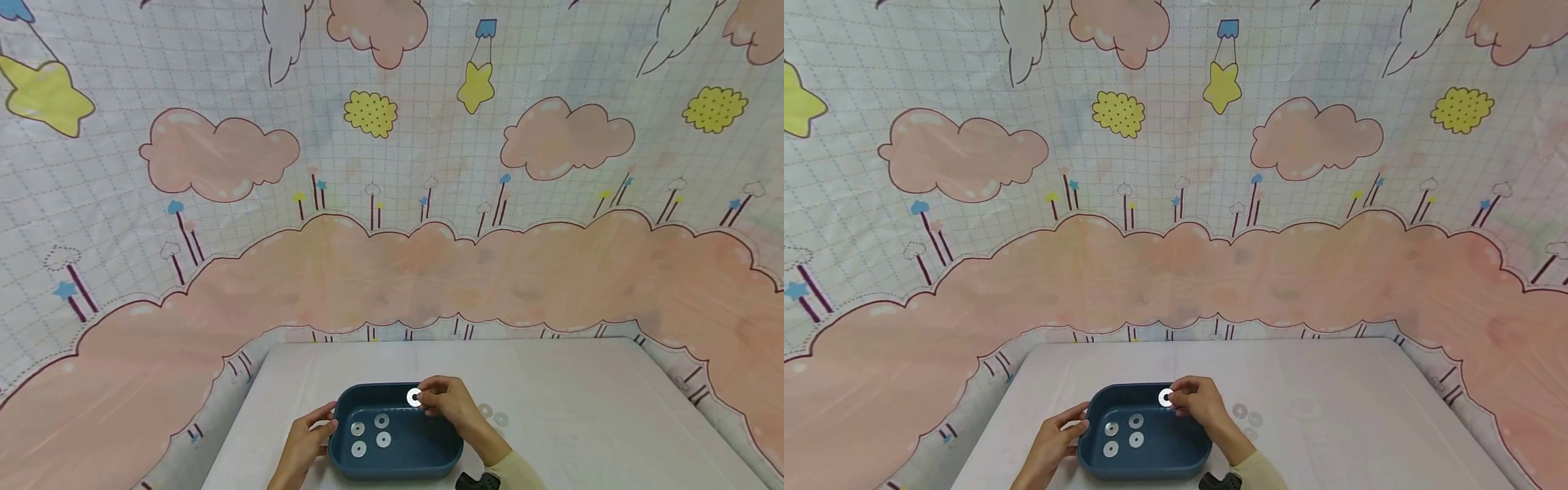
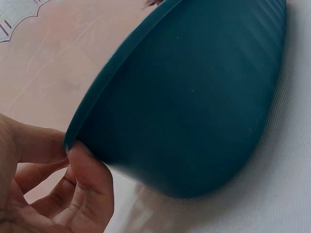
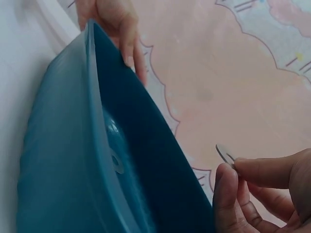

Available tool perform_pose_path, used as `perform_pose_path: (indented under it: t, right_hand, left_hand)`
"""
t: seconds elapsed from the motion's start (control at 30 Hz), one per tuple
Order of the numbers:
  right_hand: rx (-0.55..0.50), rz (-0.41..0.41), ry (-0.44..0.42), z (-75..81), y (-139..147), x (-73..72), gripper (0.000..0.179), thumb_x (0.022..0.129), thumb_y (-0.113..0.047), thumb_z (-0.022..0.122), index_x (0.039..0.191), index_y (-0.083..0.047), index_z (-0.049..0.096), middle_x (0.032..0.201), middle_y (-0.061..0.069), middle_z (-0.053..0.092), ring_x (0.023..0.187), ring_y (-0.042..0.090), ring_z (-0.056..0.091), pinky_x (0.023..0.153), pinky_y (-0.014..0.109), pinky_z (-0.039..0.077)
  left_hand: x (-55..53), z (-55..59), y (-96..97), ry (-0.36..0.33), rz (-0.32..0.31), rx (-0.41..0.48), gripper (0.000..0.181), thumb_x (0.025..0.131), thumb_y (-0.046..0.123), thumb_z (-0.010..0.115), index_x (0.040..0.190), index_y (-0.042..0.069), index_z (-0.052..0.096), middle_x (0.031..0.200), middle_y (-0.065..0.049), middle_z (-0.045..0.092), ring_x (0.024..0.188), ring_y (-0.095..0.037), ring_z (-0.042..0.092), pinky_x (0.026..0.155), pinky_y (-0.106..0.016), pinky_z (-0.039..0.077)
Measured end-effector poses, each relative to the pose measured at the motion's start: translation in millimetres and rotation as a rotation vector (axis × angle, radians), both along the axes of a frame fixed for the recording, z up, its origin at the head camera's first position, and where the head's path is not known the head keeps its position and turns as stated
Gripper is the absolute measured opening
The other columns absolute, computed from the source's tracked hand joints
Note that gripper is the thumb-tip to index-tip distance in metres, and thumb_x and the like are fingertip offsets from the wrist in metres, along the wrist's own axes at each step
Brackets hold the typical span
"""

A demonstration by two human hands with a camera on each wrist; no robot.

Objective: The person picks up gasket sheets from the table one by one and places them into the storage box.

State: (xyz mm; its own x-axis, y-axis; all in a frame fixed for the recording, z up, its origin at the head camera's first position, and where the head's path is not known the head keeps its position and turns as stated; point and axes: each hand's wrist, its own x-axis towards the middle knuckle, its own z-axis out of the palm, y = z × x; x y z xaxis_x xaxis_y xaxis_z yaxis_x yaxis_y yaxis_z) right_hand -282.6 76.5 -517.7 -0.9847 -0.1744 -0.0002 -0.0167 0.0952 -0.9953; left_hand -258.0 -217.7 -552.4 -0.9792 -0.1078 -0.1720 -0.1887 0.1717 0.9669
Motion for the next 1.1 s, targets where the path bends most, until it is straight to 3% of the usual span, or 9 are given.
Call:
perform_pose_path:
  t: [0.6, 1.1]
  right_hand:
    - [0.017, 0.016, -0.084, -12.1, -20, -8.7, 0.018, 0.084, -0.003, 0.070, 0.098, 0.007, 0.067, 0.075, 0.004, 0.066, 0.063, 0.011, 0.066, 0.062, 0.027, 0.058]
    - [0.111, -0.002, -0.118, -27.6, -25, -9.6, 0.014, 0.083, -0.001, 0.070, 0.094, 0.007, 0.068, 0.075, 0.009, 0.070, 0.062, 0.014, 0.068, 0.060, 0.031, 0.059]
  left_hand:
    - [-1.6, 3.9, 1.5, -0.005, 0.003, -0.009, 0.046, 0.090, 0.006, 0.063, 0.135, 0.000, 0.057, 0.112, -0.012, 0.056, 0.085, -0.016, 0.057, 0.061, -0.032, 0.052]
    - [5.2, 2.4, 3.0, 0.001, 0.006, 0.006, 0.046, 0.090, 0.006, 0.064, 0.136, 0.000, 0.056, 0.112, -0.012, 0.056, 0.082, -0.015, 0.058, 0.060, -0.032, 0.052]
